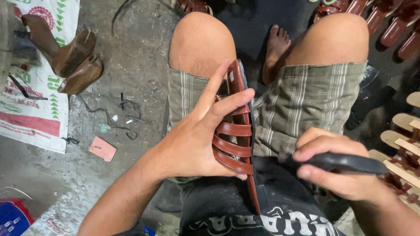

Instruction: The person assembles brown sandals by attaching black rubber soles to the upper straps. They use a gas stove to heat the sole, a scraper to smooth the edges, and pliers to trim excess material. The process is repeated for multiple sandals.

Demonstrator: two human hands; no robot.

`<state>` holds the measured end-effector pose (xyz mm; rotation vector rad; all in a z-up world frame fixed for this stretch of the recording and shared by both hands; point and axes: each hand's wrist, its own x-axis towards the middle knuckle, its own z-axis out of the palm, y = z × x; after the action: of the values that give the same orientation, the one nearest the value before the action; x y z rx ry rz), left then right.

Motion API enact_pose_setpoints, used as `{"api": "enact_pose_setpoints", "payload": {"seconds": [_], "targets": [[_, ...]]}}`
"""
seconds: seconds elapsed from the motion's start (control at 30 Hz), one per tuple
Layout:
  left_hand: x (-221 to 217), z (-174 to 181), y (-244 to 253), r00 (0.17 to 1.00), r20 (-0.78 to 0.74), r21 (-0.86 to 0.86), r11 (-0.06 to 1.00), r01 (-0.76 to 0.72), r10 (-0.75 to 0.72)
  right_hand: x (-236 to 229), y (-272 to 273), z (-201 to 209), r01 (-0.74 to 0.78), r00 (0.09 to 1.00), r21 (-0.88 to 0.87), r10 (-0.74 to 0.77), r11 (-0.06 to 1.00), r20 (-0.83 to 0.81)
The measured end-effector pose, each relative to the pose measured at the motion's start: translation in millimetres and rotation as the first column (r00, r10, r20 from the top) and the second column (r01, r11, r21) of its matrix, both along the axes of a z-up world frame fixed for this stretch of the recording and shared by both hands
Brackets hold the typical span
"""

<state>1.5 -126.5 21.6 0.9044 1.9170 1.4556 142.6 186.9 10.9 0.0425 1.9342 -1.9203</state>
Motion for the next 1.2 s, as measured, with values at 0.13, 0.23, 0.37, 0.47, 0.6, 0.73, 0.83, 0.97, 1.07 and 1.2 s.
{"api": "enact_pose_setpoints", "payload": {"seconds": [0.13, 0.23, 0.37, 0.47, 0.6, 0.73, 0.83, 0.97, 1.07, 1.2], "targets": [[0.0, -1.4, 5.9, 1.0, -0.007, -0.055, 0.998, -0.03, 0.03, -21.5, -19.4, 0.6, -0.212, 0.977, -0.222, 0.212, 0.952, -0.027], [0.8, -4.0, 6.0, 0.999, -0.016, -0.065, 0.997, -0.03, 0.029, -31.2, -28.6, 3.8, -0.24, 0.967, -0.222, 0.253, 0.945, 0.03], [3.7, -6.9, 5.5, 0.998, -0.055, -0.049, 0.998, -0.045, 0.042, -32.9, -33.8, 1.3, -0.233, 0.967, -0.26, 0.252, 0.937, 0.042], [6.8, -8.9, 8.0, 0.996, -0.077, -0.055, 0.997, -0.058, 0.053, -32.4, -37.9, -1.3, -0.214, 0.964, -0.277, 0.249, 0.937, 0.095], [8.2, -8.9, 12.8, 0.994, -0.083, -0.018, 0.998, -0.065, 0.064, -34.0, -39.3, 2.8, -0.258, 0.961, -0.135, 0.269, 0.957, 0.069], [2.0, -4.7, 4.9, 1.0, -0.008, -0.022, 1.0, -0.007, 0.007, -35.3, -39.1, 2.3, -0.3, 0.951, -0.134, 0.286, 0.944, -0.114], [-2.2, -5.5, -2.0, 0.999, 0.048, 0.016, 1.0, 0.006, -0.006, -36.8, -40.6, -6.1, -0.234, 0.97, -0.167, 0.219, 0.958, -0.101], [0.8, -11.6, -3.2, 0.999, 0.011, 0.039, 0.999, -0.036, 0.035, -33.1, -47.4, -15.3, -0.163, 0.985, -0.208, 0.148, 0.964, -0.09], [5.9, -15.1, 1.9, 0.998, -0.007, 0.024, 0.998, -0.055, 0.055, -36.9, -47.3, -13.7, -0.154, 0.983, -0.226, 0.173, 0.962, 0.065], [7.5, -14.8, 6.7, 0.995, -0.03, -0.019, 0.996, -0.091, 0.09, -48.5, -42.5, -8.8, -0.218, 0.97, -0.19, 0.233, 0.957, 0.062]]}}
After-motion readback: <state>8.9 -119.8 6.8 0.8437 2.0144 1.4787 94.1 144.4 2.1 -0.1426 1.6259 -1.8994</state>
